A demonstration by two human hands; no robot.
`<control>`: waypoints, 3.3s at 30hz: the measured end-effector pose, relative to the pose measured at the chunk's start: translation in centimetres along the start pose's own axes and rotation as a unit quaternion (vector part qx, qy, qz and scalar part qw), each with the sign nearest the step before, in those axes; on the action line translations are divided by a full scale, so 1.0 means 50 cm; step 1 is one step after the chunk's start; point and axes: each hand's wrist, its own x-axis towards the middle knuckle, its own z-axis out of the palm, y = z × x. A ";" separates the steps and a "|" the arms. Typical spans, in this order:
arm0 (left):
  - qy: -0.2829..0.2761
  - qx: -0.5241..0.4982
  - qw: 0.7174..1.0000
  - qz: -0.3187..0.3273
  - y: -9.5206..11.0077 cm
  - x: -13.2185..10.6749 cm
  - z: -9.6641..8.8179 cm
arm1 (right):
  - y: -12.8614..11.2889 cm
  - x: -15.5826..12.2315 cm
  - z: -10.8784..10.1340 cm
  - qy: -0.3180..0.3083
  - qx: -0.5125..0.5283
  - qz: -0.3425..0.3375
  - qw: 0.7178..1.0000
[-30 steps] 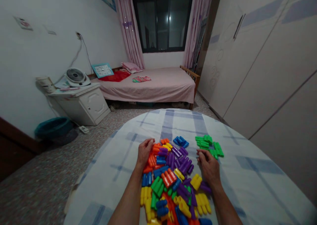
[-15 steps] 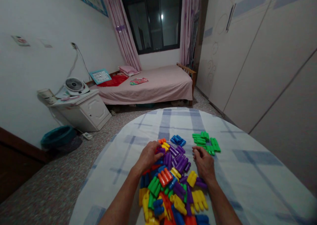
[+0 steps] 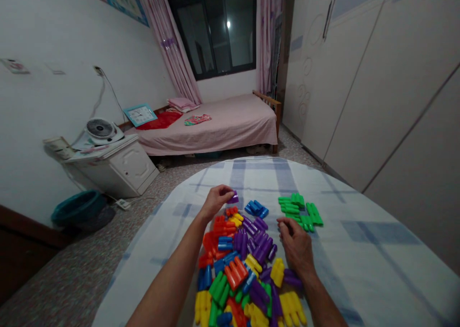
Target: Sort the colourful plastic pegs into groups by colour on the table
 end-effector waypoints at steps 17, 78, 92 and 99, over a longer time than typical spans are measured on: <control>-0.093 0.264 0.959 0.051 0.035 -0.200 -0.049 | -0.001 -0.001 0.004 0.004 -0.014 -0.006 1.000; -0.060 0.506 0.853 0.116 -0.025 0.110 0.125 | -0.009 -0.001 0.003 0.007 -0.017 -0.018 1.000; -0.142 0.460 0.829 0.285 -0.010 0.100 0.149 | -0.005 0.001 0.003 0.000 -0.017 -0.018 1.000; -0.180 0.312 0.909 0.207 0.046 -0.095 -0.007 | -0.002 0.002 0.005 0.009 -0.026 -0.027 0.999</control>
